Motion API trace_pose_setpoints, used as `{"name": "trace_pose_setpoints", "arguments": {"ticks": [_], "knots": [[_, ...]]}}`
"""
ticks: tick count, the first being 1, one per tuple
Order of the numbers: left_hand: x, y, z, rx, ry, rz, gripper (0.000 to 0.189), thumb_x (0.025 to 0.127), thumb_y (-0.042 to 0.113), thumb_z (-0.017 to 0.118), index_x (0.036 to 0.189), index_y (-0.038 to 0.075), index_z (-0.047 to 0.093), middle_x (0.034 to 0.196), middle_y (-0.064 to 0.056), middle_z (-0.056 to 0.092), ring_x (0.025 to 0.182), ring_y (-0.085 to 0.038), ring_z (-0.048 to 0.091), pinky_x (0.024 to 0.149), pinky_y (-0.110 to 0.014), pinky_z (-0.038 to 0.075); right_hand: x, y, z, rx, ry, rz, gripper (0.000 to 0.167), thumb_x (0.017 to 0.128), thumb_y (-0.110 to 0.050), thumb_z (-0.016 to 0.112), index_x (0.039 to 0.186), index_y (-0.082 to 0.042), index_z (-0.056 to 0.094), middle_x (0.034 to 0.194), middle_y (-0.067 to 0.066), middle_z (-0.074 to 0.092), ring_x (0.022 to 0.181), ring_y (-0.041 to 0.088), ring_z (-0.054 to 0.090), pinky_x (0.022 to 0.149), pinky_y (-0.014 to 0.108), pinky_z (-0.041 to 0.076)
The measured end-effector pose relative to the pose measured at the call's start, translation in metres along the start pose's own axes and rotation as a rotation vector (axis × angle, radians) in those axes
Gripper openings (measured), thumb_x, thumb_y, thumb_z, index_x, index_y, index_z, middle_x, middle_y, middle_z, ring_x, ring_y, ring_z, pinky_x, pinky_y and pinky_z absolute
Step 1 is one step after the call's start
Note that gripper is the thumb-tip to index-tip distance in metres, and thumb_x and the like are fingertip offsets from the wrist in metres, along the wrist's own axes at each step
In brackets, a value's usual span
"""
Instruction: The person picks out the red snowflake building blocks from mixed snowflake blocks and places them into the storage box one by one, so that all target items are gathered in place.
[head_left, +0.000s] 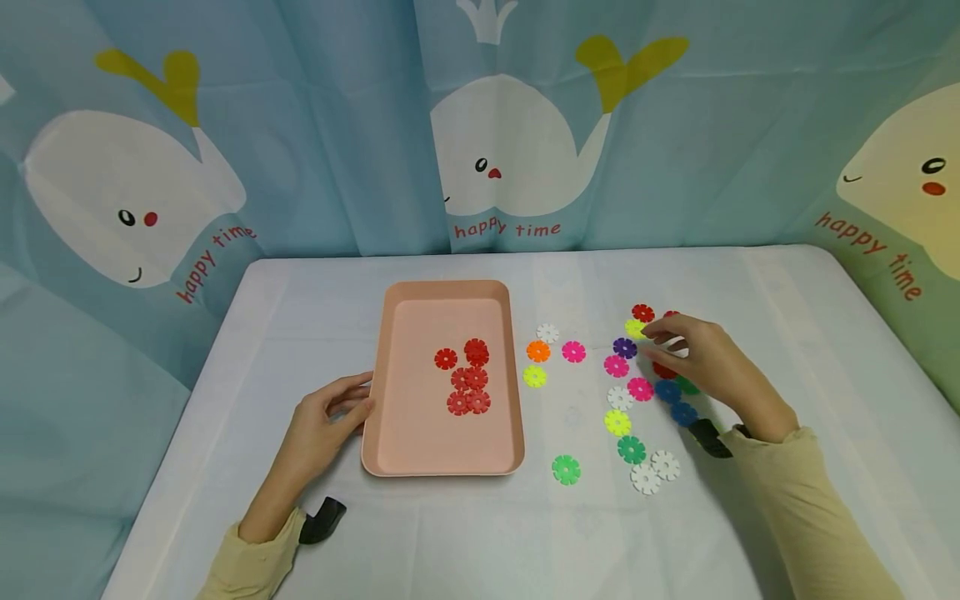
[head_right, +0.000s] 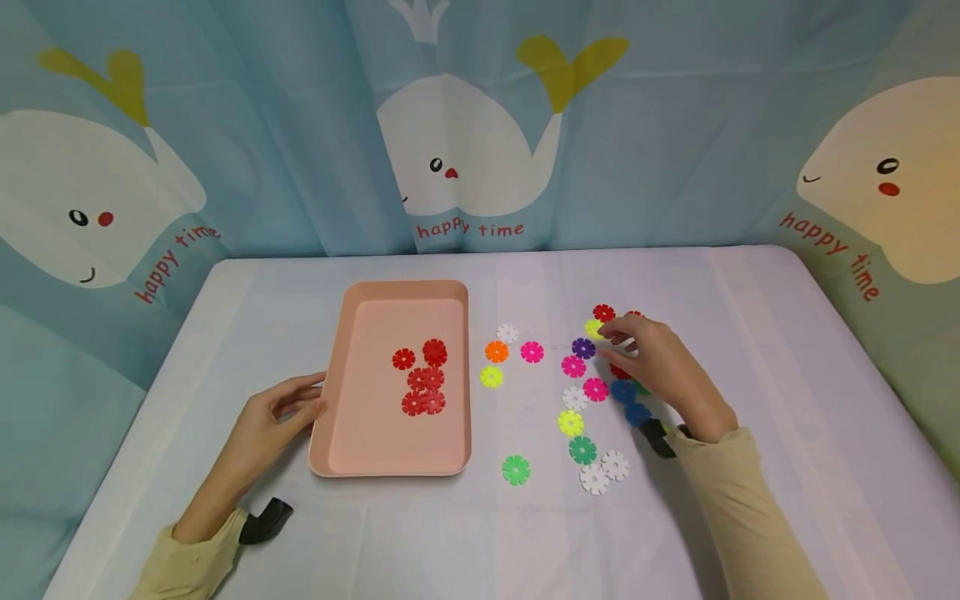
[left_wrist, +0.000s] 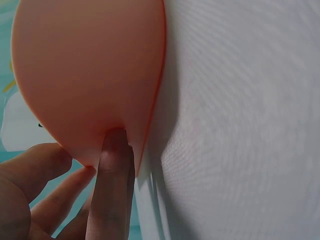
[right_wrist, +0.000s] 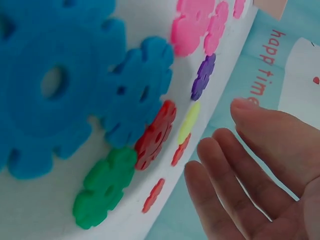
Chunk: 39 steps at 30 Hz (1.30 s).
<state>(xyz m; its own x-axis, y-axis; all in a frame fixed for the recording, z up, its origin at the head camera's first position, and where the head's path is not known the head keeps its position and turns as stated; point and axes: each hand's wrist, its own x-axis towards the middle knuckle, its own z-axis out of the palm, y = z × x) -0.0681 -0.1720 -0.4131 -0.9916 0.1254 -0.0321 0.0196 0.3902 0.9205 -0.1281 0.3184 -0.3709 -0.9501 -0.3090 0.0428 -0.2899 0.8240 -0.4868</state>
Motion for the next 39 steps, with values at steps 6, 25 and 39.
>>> {"name": "trace_pose_setpoints", "arguments": {"ticks": [6, 25, 39], "knots": [[0.000, 0.001, 0.000, 0.007, 0.001, -0.006, 0.040, 0.096, 0.010, 0.067, 0.134, 0.002, 0.060, 0.116, -0.019, 0.069, 0.106, -0.031, 0.068, 0.074, -0.024, 0.060, -0.003, 0.003, -0.003, 0.017, -0.059, 0.059, 0.037, 0.086, -0.005, 0.077, 0.119, 0.006, 0.064, 0.111, 0.022, 0.066, 0.101, 0.039, 0.064, 0.084, 0.052, 0.058], [0.000, 0.000, 0.000, -0.014, -0.004, -0.012, 0.040, 0.096, 0.012, 0.067, 0.134, 0.002, 0.060, 0.116, -0.020, 0.069, 0.106, -0.032, 0.068, 0.074, -0.027, 0.061, -0.006, 0.021, -0.007, 0.037, -0.162, 0.181, 0.049, 0.082, -0.014, 0.082, 0.121, 0.007, 0.061, 0.110, 0.021, 0.065, 0.102, 0.036, 0.060, 0.078, 0.034, 0.060], [0.000, 0.000, 0.000, -0.012, -0.006, -0.003, 0.040, 0.097, 0.013, 0.066, 0.135, 0.002, 0.060, 0.118, -0.020, 0.068, 0.107, -0.031, 0.068, 0.074, -0.025, 0.061, -0.003, 0.021, -0.005, 0.064, -0.209, 0.238, 0.043, 0.083, -0.020, 0.083, 0.112, 0.005, 0.064, 0.099, 0.013, 0.067, 0.092, 0.027, 0.062, 0.068, 0.019, 0.055]]}}
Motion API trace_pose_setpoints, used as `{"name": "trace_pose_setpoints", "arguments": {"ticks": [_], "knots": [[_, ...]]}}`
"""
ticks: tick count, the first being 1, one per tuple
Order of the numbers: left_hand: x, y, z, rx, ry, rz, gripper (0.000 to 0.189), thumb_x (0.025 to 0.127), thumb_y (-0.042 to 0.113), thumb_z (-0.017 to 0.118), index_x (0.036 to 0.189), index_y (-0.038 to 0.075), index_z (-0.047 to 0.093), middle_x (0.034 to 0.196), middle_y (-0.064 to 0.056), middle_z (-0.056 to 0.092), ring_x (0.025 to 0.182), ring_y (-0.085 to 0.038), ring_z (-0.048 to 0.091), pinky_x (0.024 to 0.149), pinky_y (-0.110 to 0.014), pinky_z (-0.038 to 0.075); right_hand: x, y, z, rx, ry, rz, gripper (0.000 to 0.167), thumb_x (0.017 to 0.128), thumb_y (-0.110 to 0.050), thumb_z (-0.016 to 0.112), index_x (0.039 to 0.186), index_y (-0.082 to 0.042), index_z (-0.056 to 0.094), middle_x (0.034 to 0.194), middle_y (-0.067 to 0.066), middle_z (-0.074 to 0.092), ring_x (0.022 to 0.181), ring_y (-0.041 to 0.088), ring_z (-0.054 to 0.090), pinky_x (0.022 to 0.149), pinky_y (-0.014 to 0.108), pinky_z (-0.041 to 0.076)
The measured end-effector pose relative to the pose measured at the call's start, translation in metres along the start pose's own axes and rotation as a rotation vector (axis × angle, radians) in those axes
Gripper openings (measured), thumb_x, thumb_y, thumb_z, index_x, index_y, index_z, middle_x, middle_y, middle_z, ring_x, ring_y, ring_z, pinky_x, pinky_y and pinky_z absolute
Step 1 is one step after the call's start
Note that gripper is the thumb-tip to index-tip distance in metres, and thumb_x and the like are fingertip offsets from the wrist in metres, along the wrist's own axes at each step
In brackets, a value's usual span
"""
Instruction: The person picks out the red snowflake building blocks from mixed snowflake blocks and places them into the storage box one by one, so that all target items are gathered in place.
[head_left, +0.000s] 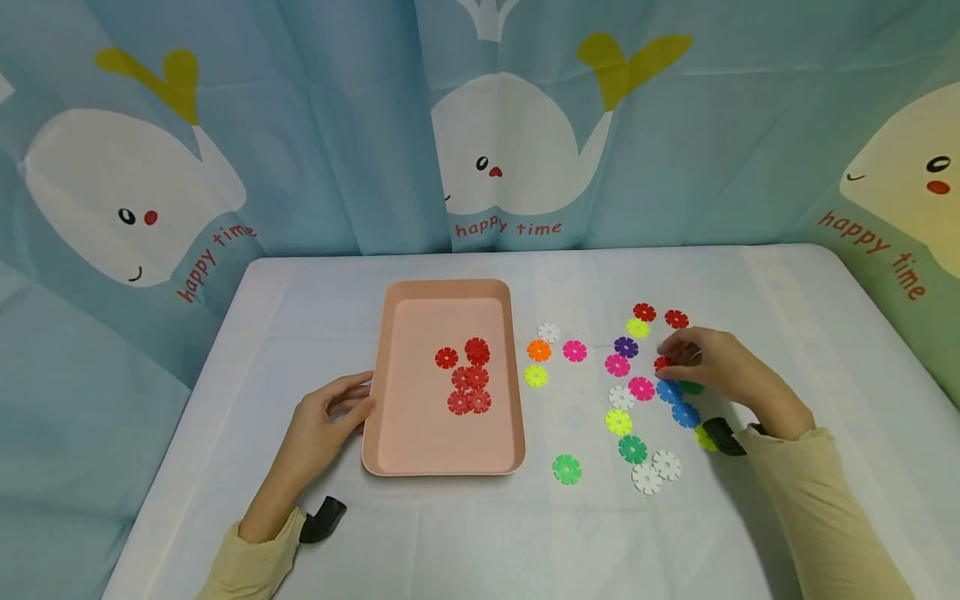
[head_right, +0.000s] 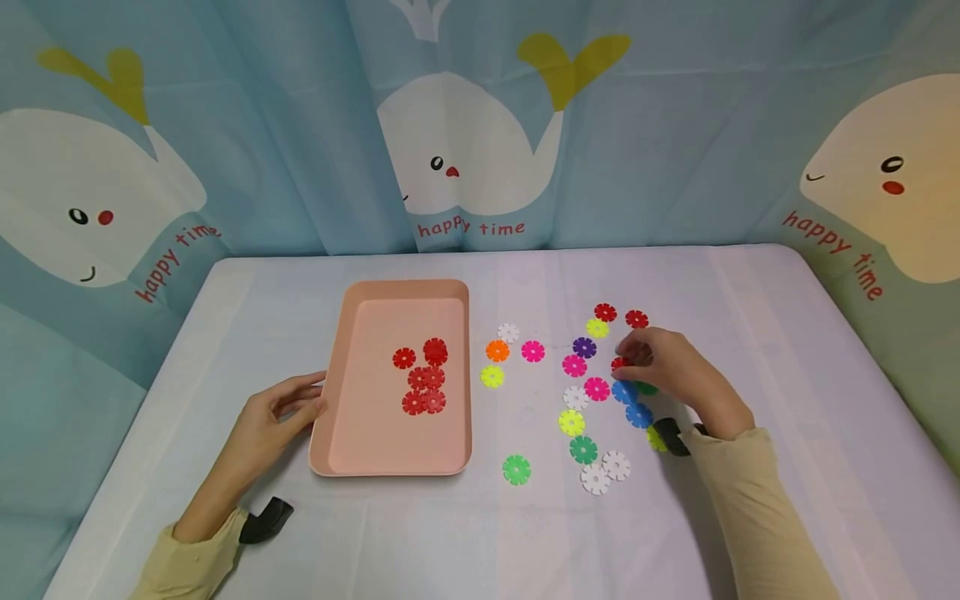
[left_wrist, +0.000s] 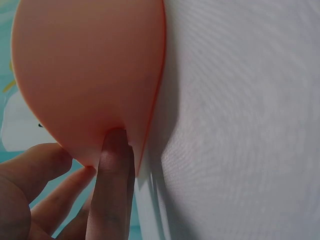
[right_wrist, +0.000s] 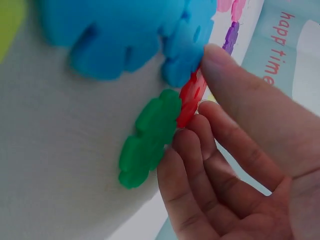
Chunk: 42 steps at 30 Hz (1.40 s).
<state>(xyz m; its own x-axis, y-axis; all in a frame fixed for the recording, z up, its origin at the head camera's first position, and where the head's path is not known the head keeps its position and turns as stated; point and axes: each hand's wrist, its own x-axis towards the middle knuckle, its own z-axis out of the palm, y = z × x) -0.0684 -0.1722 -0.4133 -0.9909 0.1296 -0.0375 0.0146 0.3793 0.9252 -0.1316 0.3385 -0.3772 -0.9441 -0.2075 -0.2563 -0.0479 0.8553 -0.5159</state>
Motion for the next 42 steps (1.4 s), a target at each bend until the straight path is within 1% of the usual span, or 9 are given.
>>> {"name": "trace_pose_setpoints", "arguments": {"ticks": [3, 7, 13, 22, 31, 35, 38, 42], "knots": [[0.000, 0.000, 0.000, -0.003, 0.001, 0.003, 0.040, 0.097, 0.013, 0.066, 0.135, 0.002, 0.060, 0.117, -0.020, 0.068, 0.106, -0.032, 0.068, 0.074, -0.026, 0.061, 0.001, 0.000, 0.000, 0.002, -0.006, 0.005, 0.040, 0.083, -0.019, 0.082, 0.110, 0.004, 0.064, 0.097, 0.011, 0.067, 0.089, 0.025, 0.062, 0.066, 0.017, 0.053], [0.001, -0.001, 0.000, -0.007, 0.001, 0.001, 0.040, 0.096, 0.012, 0.066, 0.134, 0.002, 0.060, 0.117, -0.020, 0.069, 0.106, -0.032, 0.068, 0.074, -0.026, 0.061, 0.002, 0.001, 0.001, -0.002, -0.009, 0.009, 0.037, 0.083, -0.020, 0.082, 0.106, 0.002, 0.065, 0.092, 0.008, 0.065, 0.085, 0.022, 0.059, 0.063, 0.018, 0.053], [0.000, -0.001, 0.000, 0.002, 0.003, 0.000, 0.040, 0.096, 0.012, 0.067, 0.134, 0.002, 0.060, 0.117, -0.019, 0.069, 0.106, -0.032, 0.068, 0.074, -0.024, 0.060, 0.003, 0.000, 0.002, -0.001, 0.004, 0.011, 0.034, 0.082, -0.020, 0.083, 0.102, 0.000, 0.064, 0.089, 0.006, 0.063, 0.083, 0.021, 0.058, 0.062, 0.018, 0.052], [-0.001, 0.001, 0.000, -0.011, -0.002, -0.013, 0.040, 0.097, 0.012, 0.066, 0.135, 0.003, 0.059, 0.118, -0.020, 0.068, 0.107, -0.032, 0.068, 0.075, -0.024, 0.060, 0.002, -0.007, 0.002, -0.008, 0.059, -0.064, 0.021, 0.084, -0.013, 0.081, 0.096, -0.002, 0.070, 0.090, 0.006, 0.068, 0.082, 0.019, 0.063, 0.065, 0.012, 0.052], [-0.001, 0.001, 0.000, -0.003, -0.005, -0.009, 0.040, 0.097, 0.013, 0.066, 0.135, 0.002, 0.059, 0.119, -0.020, 0.068, 0.108, -0.032, 0.067, 0.075, -0.024, 0.060, 0.002, -0.015, 0.002, 0.010, 0.100, -0.108, 0.016, 0.085, -0.012, 0.080, 0.095, -0.003, 0.071, 0.088, 0.006, 0.071, 0.080, 0.019, 0.068, 0.068, 0.010, 0.052], [-0.001, 0.001, 0.000, -0.006, -0.006, -0.008, 0.040, 0.097, 0.013, 0.066, 0.135, 0.002, 0.059, 0.119, -0.020, 0.068, 0.108, -0.033, 0.067, 0.075, -0.024, 0.060, 0.003, -0.022, 0.003, 0.037, 0.099, -0.137, 0.015, 0.086, -0.011, 0.079, 0.096, -0.003, 0.071, 0.090, 0.006, 0.073, 0.083, 0.021, 0.070, 0.070, 0.009, 0.052], [-0.001, 0.001, 0.000, -0.007, -0.007, -0.010, 0.040, 0.097, 0.012, 0.066, 0.135, 0.002, 0.059, 0.119, -0.020, 0.068, 0.108, -0.033, 0.067, 0.075, -0.025, 0.060, 0.005, -0.029, 0.005, 0.036, 0.099, -0.144, 0.016, 0.086, -0.011, 0.079, 0.097, -0.003, 0.071, 0.092, 0.007, 0.073, 0.086, 0.022, 0.069, 0.070, 0.008, 0.051], [-0.001, 0.000, 0.000, -0.006, -0.008, -0.008, 0.040, 0.097, 0.012, 0.066, 0.135, 0.002, 0.059, 0.118, -0.020, 0.068, 0.108, -0.033, 0.067, 0.075, -0.025, 0.061, 0.006, -0.036, 0.007, 0.024, 0.109, -0.155, 0.017, 0.085, -0.008, 0.079, 0.098, -0.002, 0.071, 0.093, 0.008, 0.073, 0.086, 0.023, 0.069, 0.070, 0.008, 0.051]]}}
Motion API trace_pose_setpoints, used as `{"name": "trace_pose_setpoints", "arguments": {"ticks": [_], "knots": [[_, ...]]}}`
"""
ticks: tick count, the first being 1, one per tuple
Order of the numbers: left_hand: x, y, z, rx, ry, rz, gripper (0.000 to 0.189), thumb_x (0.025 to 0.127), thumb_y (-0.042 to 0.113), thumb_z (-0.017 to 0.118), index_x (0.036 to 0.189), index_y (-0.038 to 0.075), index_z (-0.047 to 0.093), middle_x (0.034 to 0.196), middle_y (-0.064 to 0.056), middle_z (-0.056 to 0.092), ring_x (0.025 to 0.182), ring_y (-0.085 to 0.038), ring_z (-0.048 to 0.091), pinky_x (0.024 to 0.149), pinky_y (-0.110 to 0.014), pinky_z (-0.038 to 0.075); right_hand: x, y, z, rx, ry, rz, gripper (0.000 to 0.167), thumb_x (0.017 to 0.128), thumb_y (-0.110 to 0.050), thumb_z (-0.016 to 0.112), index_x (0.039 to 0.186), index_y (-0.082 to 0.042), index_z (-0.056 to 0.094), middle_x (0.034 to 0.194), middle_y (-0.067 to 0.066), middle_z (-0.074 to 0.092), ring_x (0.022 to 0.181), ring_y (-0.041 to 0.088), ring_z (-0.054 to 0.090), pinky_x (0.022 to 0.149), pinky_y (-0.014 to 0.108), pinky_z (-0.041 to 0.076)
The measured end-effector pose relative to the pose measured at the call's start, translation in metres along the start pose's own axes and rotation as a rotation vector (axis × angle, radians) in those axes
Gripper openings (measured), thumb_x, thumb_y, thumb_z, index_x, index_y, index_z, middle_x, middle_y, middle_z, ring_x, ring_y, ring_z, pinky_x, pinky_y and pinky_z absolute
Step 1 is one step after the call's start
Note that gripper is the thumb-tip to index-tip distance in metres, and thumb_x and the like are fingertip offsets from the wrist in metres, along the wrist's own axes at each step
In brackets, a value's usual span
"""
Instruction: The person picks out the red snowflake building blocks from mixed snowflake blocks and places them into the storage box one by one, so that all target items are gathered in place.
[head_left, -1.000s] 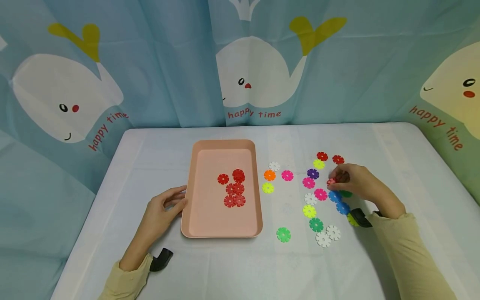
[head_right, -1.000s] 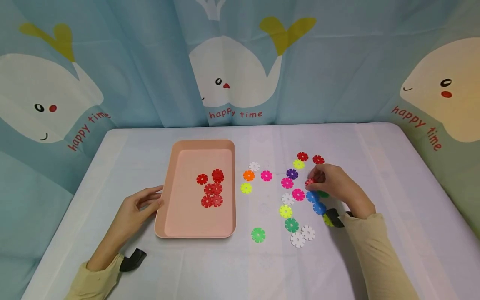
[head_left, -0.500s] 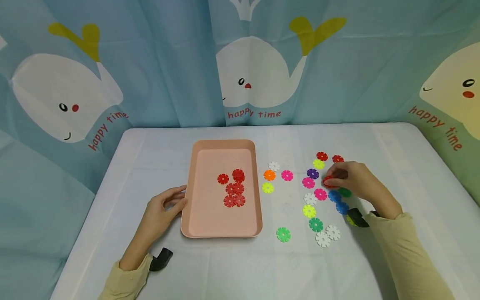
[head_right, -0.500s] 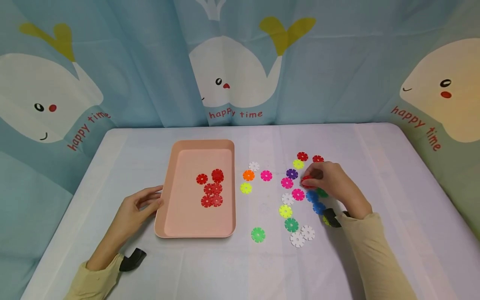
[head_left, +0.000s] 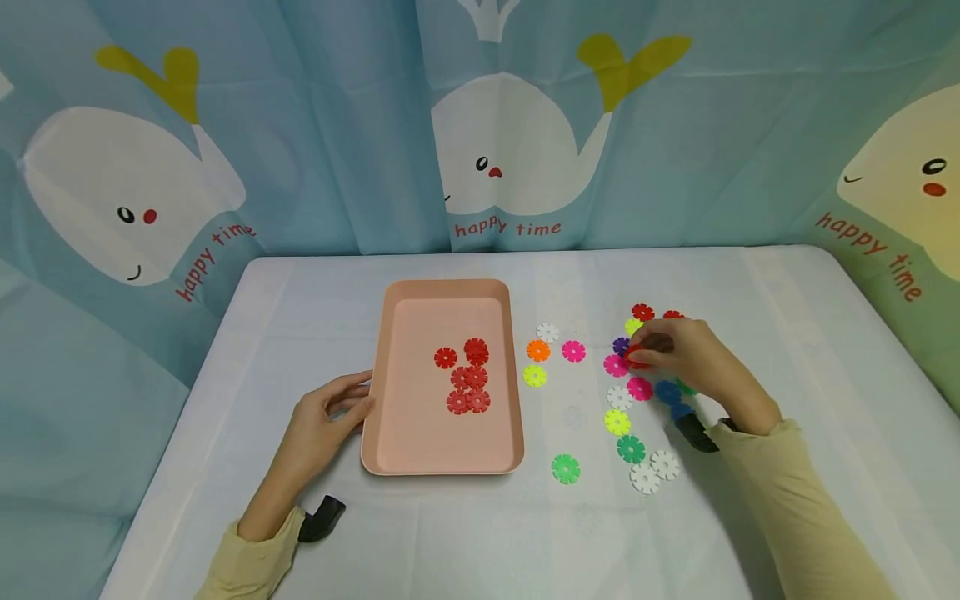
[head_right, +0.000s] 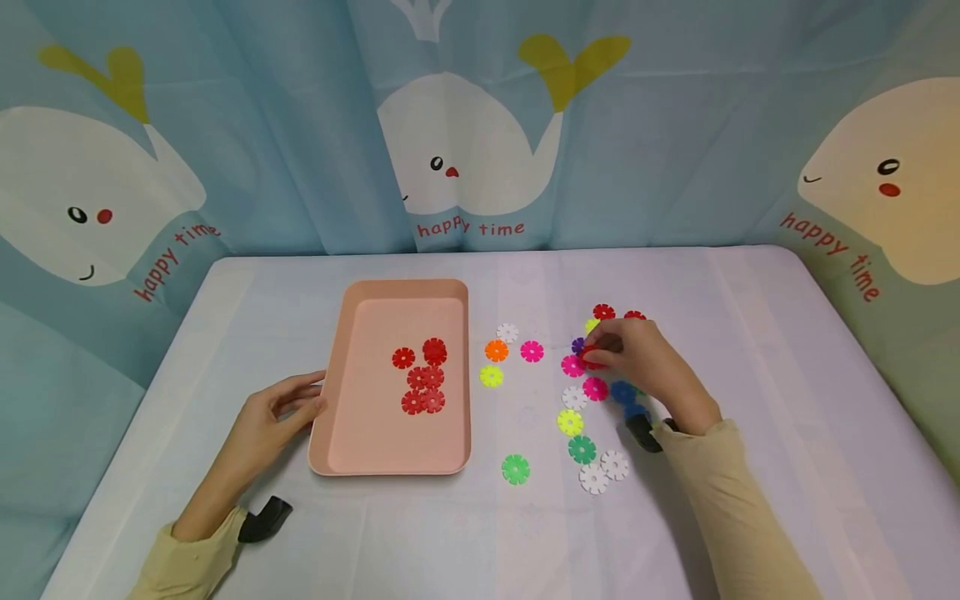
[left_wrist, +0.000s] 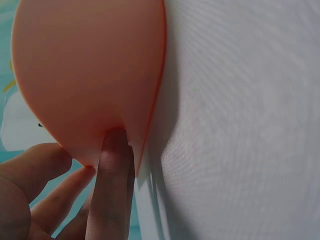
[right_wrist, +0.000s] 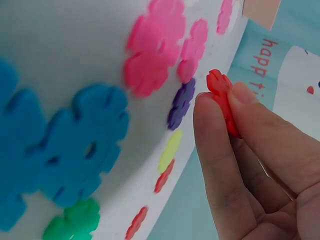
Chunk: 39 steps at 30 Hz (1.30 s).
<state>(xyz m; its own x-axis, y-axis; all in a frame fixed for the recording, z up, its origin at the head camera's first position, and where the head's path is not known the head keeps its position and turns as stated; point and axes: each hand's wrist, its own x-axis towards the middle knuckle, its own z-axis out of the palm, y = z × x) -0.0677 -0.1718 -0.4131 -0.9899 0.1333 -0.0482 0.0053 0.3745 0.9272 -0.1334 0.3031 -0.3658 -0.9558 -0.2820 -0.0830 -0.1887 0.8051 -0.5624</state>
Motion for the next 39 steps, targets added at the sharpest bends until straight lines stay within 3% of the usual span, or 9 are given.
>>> {"name": "trace_pose_setpoints", "arguments": {"ticks": [18, 29, 39], "knots": [[0.001, -0.001, 0.000, 0.016, 0.006, 0.007, 0.040, 0.097, 0.011, 0.066, 0.135, 0.002, 0.060, 0.118, -0.020, 0.069, 0.107, -0.033, 0.068, 0.074, -0.023, 0.060, 0.014, -0.027, 0.015, 0.000, 0.031, -0.114, 0.014, 0.084, -0.007, 0.080, 0.095, -0.005, 0.072, 0.087, 0.004, 0.072, 0.077, 0.015, 0.067, 0.070, 0.012, 0.054], [0.000, -0.001, -0.001, 0.016, 0.007, 0.005, 0.040, 0.097, 0.014, 0.066, 0.135, 0.002, 0.059, 0.118, -0.020, 0.068, 0.107, -0.032, 0.068, 0.075, -0.022, 0.060, 0.024, -0.044, 0.025, 0.029, 0.020, -0.102, 0.017, 0.086, -0.003, 0.077, 0.102, -0.002, 0.073, 0.095, 0.008, 0.075, 0.086, 0.022, 0.070, 0.079, 0.037, 0.061], [0.001, -0.002, 0.000, -0.007, 0.003, -0.007, 0.040, 0.096, 0.011, 0.066, 0.135, 0.001, 0.059, 0.118, -0.021, 0.068, 0.107, -0.033, 0.068, 0.074, -0.025, 0.061, 0.034, -0.060, 0.030, 0.084, -0.007, -0.135, 0.019, 0.088, -0.001, 0.074, 0.106, 0.000, 0.072, 0.099, 0.011, 0.074, 0.087, 0.022, 0.070, 0.082, 0.040, 0.061]]}}
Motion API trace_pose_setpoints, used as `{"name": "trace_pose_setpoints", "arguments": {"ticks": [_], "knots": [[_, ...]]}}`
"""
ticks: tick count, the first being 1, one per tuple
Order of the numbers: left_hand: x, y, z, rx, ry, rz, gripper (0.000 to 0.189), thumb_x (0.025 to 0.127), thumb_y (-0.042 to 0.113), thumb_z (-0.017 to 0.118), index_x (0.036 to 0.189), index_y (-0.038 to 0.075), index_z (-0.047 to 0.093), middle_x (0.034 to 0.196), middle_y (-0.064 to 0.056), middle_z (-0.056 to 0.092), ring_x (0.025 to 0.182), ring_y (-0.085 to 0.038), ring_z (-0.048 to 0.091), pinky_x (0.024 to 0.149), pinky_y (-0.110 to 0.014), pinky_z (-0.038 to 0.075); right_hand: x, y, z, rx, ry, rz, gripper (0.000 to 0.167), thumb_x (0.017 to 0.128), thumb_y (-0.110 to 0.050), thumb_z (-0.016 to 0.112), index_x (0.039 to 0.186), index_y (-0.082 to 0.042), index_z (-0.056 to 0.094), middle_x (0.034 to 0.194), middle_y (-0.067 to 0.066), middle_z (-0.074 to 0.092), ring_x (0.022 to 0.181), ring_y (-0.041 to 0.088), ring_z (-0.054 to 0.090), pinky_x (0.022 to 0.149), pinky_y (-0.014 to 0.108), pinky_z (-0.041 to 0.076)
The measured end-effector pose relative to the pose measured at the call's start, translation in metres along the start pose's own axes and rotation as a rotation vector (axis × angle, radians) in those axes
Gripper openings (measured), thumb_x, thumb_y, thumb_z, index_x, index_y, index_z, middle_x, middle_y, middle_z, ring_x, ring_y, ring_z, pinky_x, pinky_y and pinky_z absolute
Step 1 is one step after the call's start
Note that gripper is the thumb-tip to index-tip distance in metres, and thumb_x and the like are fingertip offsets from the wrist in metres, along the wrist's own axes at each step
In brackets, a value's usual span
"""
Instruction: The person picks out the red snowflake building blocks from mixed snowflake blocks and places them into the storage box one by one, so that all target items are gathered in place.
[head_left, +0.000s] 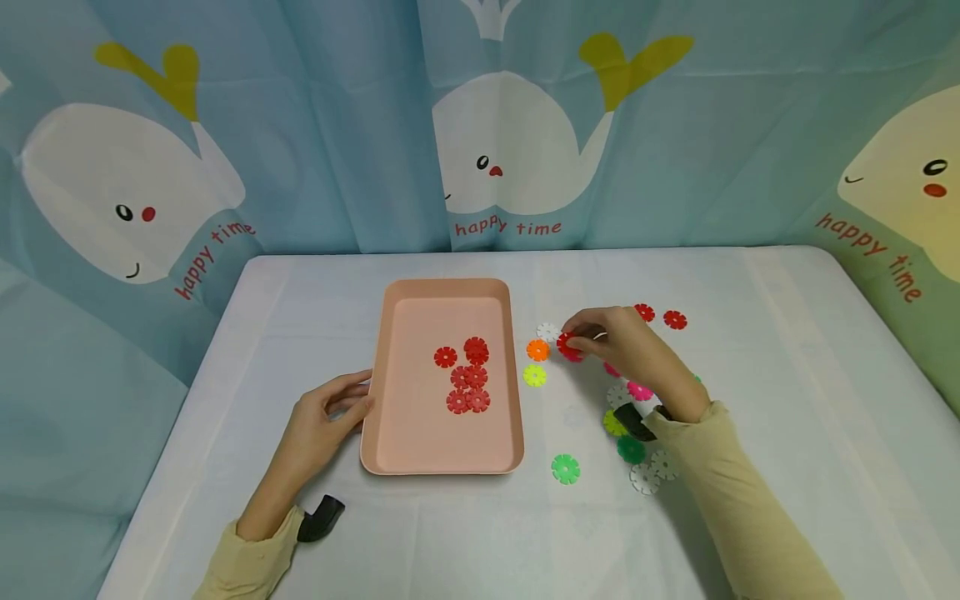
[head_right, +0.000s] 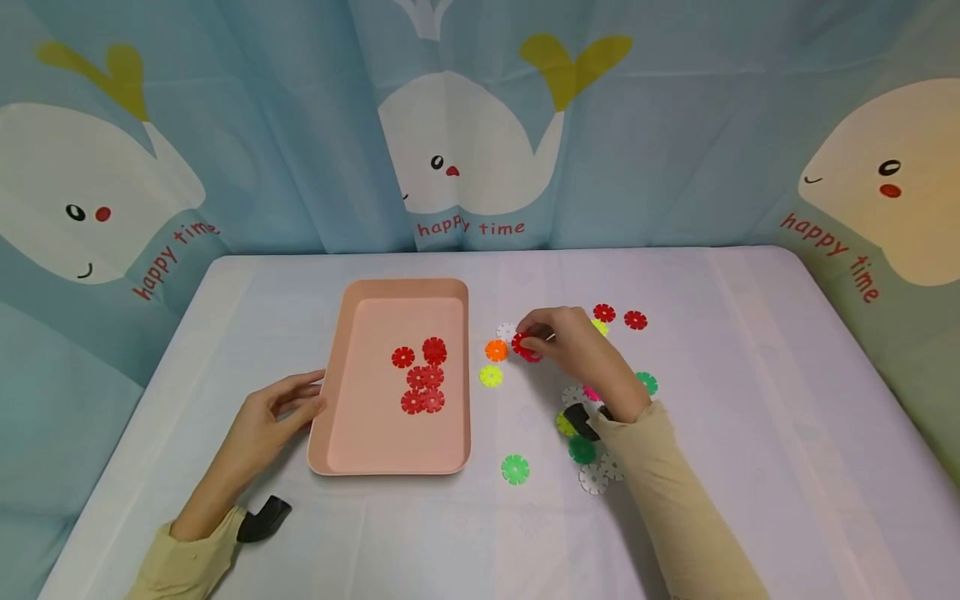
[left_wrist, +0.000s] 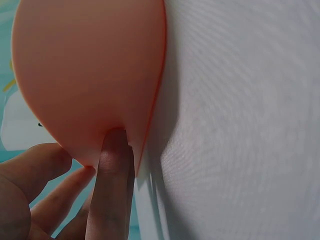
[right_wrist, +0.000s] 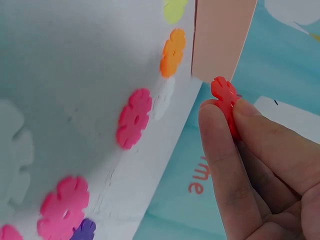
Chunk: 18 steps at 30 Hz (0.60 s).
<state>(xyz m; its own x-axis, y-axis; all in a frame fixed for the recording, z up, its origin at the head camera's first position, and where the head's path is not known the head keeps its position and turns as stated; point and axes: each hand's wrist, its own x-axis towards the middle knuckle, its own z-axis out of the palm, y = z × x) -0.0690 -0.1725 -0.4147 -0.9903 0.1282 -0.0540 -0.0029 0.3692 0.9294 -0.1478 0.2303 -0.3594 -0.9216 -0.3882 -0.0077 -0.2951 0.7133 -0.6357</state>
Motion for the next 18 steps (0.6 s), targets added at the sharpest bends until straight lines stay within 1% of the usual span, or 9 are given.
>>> {"name": "trace_pose_setpoints", "arguments": {"ticks": [6, 12, 14, 18], "knots": [[0.000, 0.000, 0.000, 0.005, 0.002, 0.010, 0.041, 0.097, 0.012, 0.066, 0.135, 0.001, 0.059, 0.118, -0.021, 0.068, 0.106, -0.033, 0.068, 0.074, -0.025, 0.061, 0.007, -0.004, 0.005, 0.030, -0.008, -0.025, 0.017, 0.089, -0.003, 0.073, 0.105, 0.000, 0.073, 0.098, 0.010, 0.074, 0.086, 0.020, 0.069, 0.084, 0.040, 0.060], [0.000, 0.000, 0.000, -0.004, 0.002, 0.012, 0.041, 0.096, 0.011, 0.066, 0.135, 0.000, 0.059, 0.118, -0.021, 0.068, 0.107, -0.033, 0.068, 0.074, -0.025, 0.061, 0.015, -0.009, 0.011, 0.068, -0.024, -0.004, 0.019, 0.089, -0.001, 0.073, 0.108, 0.000, 0.072, 0.099, 0.011, 0.073, 0.088, 0.022, 0.069, 0.076, 0.034, 0.062], [0.000, 0.000, 0.000, -0.006, 0.001, 0.009, 0.040, 0.096, 0.011, 0.066, 0.135, 0.001, 0.059, 0.118, -0.021, 0.068, 0.106, -0.033, 0.068, 0.074, -0.025, 0.061, 0.018, -0.011, 0.013, 0.068, -0.023, -0.016, 0.019, 0.089, -0.001, 0.073, 0.107, 0.000, 0.072, 0.099, 0.011, 0.073, 0.088, 0.022, 0.069, 0.075, 0.032, 0.062], [0.000, 0.001, 0.000, 0.005, 0.004, 0.019, 0.040, 0.096, 0.010, 0.066, 0.134, 0.001, 0.060, 0.117, -0.020, 0.069, 0.106, -0.032, 0.068, 0.074, -0.024, 0.060, 0.024, -0.014, 0.015, 0.053, -0.012, -0.052, 0.017, 0.088, -0.002, 0.074, 0.105, -0.001, 0.073, 0.097, 0.008, 0.074, 0.089, 0.021, 0.068, 0.077, 0.033, 0.061]]}}
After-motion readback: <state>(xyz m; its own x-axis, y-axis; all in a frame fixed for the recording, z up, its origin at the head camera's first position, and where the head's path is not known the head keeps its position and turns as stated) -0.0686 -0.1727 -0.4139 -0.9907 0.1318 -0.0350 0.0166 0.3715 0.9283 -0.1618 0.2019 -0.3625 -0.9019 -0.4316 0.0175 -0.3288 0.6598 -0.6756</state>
